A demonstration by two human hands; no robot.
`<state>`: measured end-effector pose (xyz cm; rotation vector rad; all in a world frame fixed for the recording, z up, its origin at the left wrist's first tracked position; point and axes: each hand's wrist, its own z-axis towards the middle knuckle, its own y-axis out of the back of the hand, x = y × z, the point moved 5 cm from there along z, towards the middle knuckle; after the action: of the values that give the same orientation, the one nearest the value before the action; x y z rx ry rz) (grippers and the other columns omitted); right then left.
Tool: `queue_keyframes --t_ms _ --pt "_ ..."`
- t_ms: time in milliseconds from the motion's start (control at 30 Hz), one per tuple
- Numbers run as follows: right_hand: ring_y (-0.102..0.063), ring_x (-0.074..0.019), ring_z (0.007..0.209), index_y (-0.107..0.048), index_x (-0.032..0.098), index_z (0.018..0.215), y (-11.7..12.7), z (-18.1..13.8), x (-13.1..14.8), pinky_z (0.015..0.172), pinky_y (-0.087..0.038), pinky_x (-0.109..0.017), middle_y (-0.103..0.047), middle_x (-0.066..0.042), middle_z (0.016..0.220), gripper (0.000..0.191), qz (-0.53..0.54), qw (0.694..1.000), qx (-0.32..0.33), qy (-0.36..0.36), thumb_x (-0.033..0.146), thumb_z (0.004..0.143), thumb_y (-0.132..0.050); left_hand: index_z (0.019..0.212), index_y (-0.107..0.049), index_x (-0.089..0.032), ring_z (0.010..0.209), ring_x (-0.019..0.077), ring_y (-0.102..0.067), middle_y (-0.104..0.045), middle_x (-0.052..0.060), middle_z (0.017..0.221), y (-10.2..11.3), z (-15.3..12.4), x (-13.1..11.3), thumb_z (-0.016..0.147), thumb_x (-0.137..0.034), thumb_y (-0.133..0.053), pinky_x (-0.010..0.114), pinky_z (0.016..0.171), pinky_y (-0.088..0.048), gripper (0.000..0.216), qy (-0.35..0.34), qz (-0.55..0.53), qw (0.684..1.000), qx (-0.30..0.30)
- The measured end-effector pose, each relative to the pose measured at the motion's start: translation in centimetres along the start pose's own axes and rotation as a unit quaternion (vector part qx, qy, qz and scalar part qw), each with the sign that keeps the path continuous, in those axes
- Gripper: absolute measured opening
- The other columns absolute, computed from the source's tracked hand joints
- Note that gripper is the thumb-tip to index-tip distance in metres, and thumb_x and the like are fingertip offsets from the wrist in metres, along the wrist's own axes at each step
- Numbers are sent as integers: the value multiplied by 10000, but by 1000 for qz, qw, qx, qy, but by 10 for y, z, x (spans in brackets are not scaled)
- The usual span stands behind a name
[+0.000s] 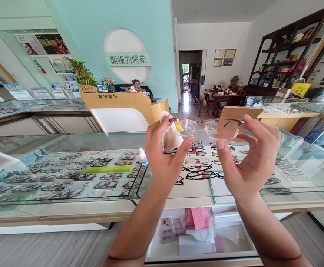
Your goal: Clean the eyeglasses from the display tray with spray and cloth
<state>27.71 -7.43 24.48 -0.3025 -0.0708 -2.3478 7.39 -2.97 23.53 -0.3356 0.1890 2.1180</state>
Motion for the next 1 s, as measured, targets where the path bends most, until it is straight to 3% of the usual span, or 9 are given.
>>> queue_keyframes --t_ms 100,433,600,800,1000 --pt "-636 -361 1247 -582 356 1536 0 0 2 816 -679 -540 -654 -118 1388 626 0 1000 -5 3 339 943 -779 1557 -573 -292 1402 278 -638 -649 103 1457 -1 -1 2 994 -424 -793 485 1168 -580 619 3 3 1000 5" --pt "-621 -360 1361 -587 352 1528 -5 -1 -2 877 -677 -547 -669 -105 1445 611 51 998 18 -30 296 954 -789 1570 -573 -289 1356 283 -655 -624 92 1399 3 -1 -2 948 -405 -842 473 1144 -593 687 -36 18 997 -64" --pt "-689 -329 1249 -605 317 1491 -6 -2 -6 885 -655 -533 -686 -111 1404 552 64 994 51 -69 303 967 -775 1514 -616 -268 1265 272 -677 -640 86 1328 7 -1 -8 922 -479 -854 468 1102 -599 672 -40 71 993 -80" --pt "-730 -295 1162 -597 287 1456 -10 -5 -13 918 -624 -512 -702 -107 1332 488 68 987 87 -115 347 994 -744 1450 -669 -258 1201 245 -689 -644 74 1291 12 1 -16 871 -422 -914 433 1060 -610 650 -26 60 994 -92" --pt "-726 -273 1110 -610 265 1416 -10 -6 -14 922 -606 -502 -700 -92 1271 457 64 987 85 -117 346 987 -743 1445 -675 -274 1217 250 -688 -641 76 1311 12 -1 -16 866 -414 -918 433 1056 -607 644 -5 49 995 -88"
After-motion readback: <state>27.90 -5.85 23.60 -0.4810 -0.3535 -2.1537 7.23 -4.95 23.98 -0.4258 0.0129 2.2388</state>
